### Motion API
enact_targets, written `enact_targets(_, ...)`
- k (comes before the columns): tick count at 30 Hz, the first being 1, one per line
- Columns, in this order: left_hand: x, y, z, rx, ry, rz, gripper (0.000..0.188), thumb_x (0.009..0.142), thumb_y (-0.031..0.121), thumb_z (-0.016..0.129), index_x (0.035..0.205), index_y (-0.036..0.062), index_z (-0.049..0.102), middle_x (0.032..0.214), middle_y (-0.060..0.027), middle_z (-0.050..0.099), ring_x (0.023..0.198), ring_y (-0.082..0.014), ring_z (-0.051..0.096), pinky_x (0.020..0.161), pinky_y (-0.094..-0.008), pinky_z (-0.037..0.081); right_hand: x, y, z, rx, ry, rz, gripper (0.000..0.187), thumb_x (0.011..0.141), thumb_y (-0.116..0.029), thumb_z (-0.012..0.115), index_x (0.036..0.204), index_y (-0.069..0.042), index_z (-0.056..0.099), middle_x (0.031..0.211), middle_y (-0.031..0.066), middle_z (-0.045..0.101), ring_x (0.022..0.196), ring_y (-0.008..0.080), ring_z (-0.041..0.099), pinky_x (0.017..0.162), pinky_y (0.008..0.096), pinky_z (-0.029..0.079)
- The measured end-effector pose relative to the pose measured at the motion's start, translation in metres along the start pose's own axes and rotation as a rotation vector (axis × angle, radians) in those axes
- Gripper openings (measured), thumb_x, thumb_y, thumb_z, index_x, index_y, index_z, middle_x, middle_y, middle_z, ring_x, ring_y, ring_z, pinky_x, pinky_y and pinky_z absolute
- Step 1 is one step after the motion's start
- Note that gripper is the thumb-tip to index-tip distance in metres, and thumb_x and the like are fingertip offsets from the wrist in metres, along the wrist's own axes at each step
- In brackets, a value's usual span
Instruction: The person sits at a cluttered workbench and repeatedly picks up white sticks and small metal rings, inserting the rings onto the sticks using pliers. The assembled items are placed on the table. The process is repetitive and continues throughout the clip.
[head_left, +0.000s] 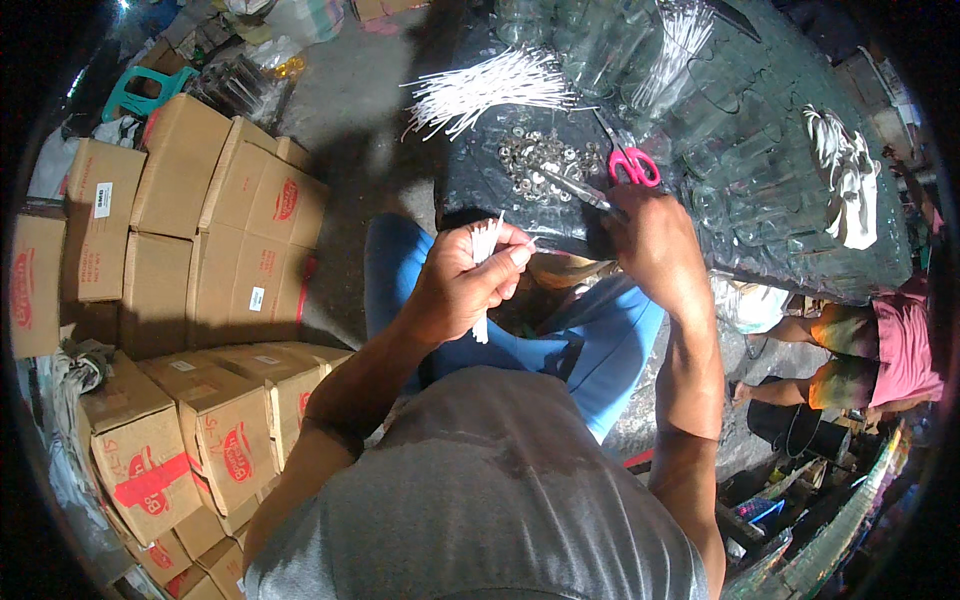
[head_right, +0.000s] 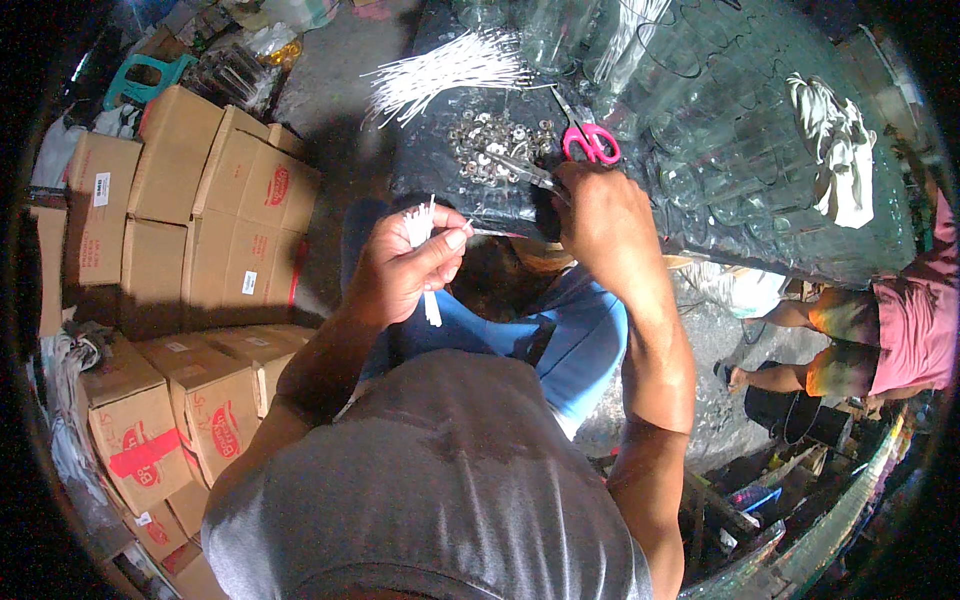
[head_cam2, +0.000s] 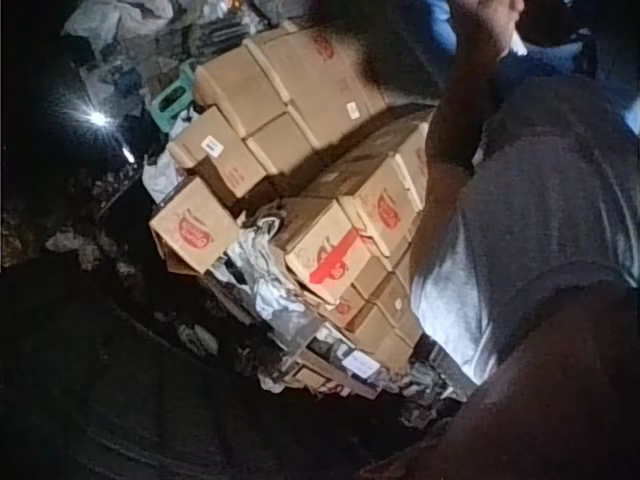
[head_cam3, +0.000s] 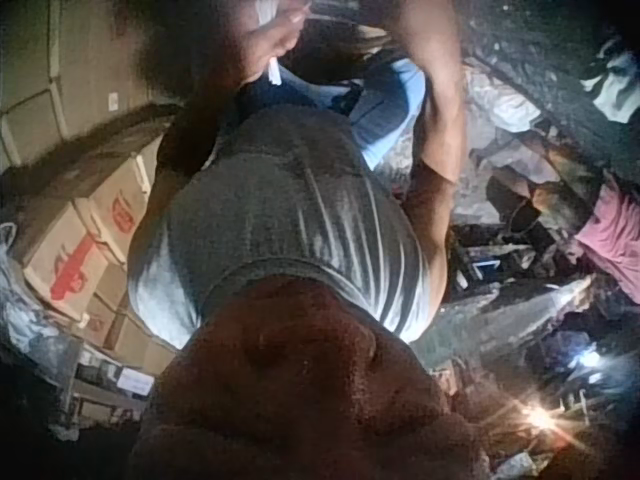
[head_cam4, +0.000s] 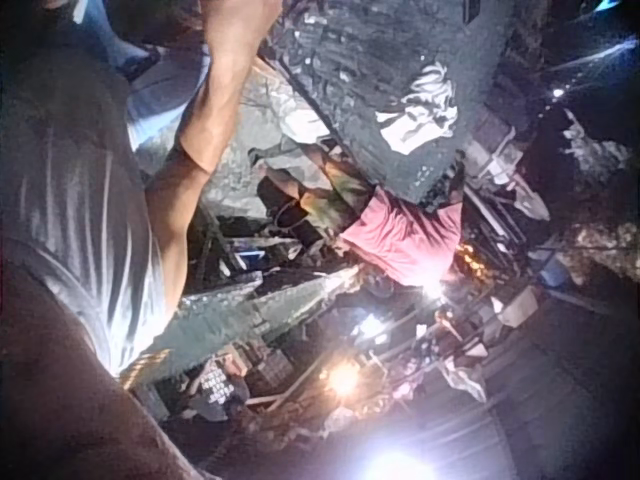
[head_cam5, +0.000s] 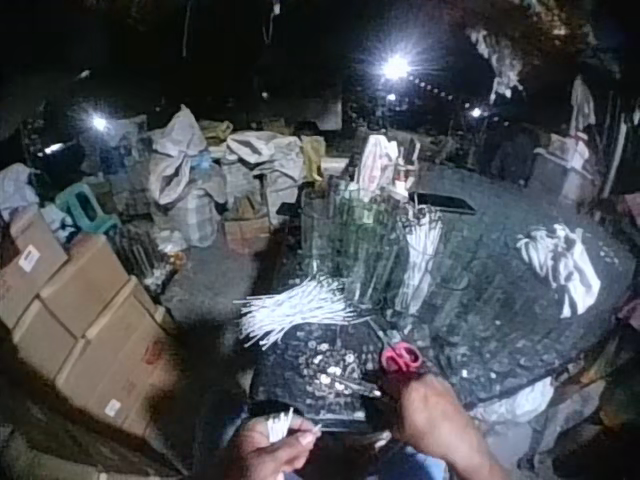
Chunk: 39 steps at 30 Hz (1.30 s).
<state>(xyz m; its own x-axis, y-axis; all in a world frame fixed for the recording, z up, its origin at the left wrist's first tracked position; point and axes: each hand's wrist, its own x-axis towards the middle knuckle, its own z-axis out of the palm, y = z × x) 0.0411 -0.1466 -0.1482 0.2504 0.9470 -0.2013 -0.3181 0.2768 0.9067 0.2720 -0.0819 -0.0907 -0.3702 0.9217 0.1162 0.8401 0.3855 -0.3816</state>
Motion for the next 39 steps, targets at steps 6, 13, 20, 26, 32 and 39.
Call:
enact_targets(6,-0.002,0.000,0.008,-0.030,0.010,0.008,0.015,0.097,0.009,0.064,0.107,-0.0015,0.060,0.077,-0.0040,0.059,0.058,-0.0080,0.050,0.048,-0.0235,0.036,-0.005,0.003,0.017,-0.006,0.240,-0.050,0.017,0.082,-0.002,0.066,0.099,0.001,0.065,0.083,0.0254,0.065,0.079,0.0452,0.065,0.070,0.0517,0.050)
enact_targets(13,-0.008,0.000,0.024,-0.035,0.085,0.001,0.015,0.096,0.009,0.064,0.106,-0.0017,0.060,0.076,-0.0034,0.059,0.059,-0.0078,0.051,0.049,-0.0224,0.036,-0.040,-0.030,0.045,1.222,0.200,0.249,0.010,0.097,-0.007,0.065,0.102,0.002,0.066,0.087,0.0068,0.070,0.074,0.0110,0.062,0.066,0.0268,0.051)
enact_targets(20,-0.005,-0.005,0.035,-0.037,0.113,0.112,0.014,0.096,0.010,0.065,0.103,-0.0018,0.064,0.084,-0.0065,0.067,0.063,-0.0068,0.053,0.054,-0.0215,0.041,-0.047,-0.049,0.060,1.383,0.291,0.213,0.011,0.099,-0.003,0.061,0.104,0.005,0.066,0.088,0.0070,0.070,0.075,0.0110,0.062,0.069,0.0260,0.051)
enact_targets(26,-0.006,-0.009,0.041,0.135,0.204,0.286,0.009,0.095,0.006,0.064,0.096,-0.0014,0.068,0.082,-0.0043,0.071,0.069,-0.0055,0.060,0.062,-0.0220,0.048,-0.048,-0.053,0.068,1.422,0.349,0.202,0.011,0.098,-0.002,0.062,0.104,0.005,0.067,0.087,0.0060,0.070,0.074,0.0102,0.061,0.068,0.0249,0.050)
enact_targets(32,-0.006,-0.011,0.040,0.191,0.221,0.347,0.008,0.096,0.005,0.063,0.096,-0.0019,0.067,0.083,-0.0064,0.071,0.072,-0.0078,0.062,0.065,-0.0241,0.050,-0.048,-0.056,0.070,1.379,0.377,0.201,0.009,0.097,-0.002,0.064,0.103,0.004,0.068,0.086,0.0048,0.069,0.075,0.0094,0.061,0.068,0.0243,0.050)
enact_targets(39,-0.006,-0.012,0.036,0.256,0.266,0.366,0.008,0.093,0.004,0.066,0.094,-0.0033,0.068,0.082,-0.0097,0.073,0.075,-0.0111,0.068,0.069,-0.0270,0.054,-0.048,-0.059,0.074,1.342,0.385,0.178,0.009,0.096,-0.002,0.065,0.103,0.002,0.069,0.085,0.0029,0.069,0.075,0.0082,0.061,0.069,0.0237,0.050)
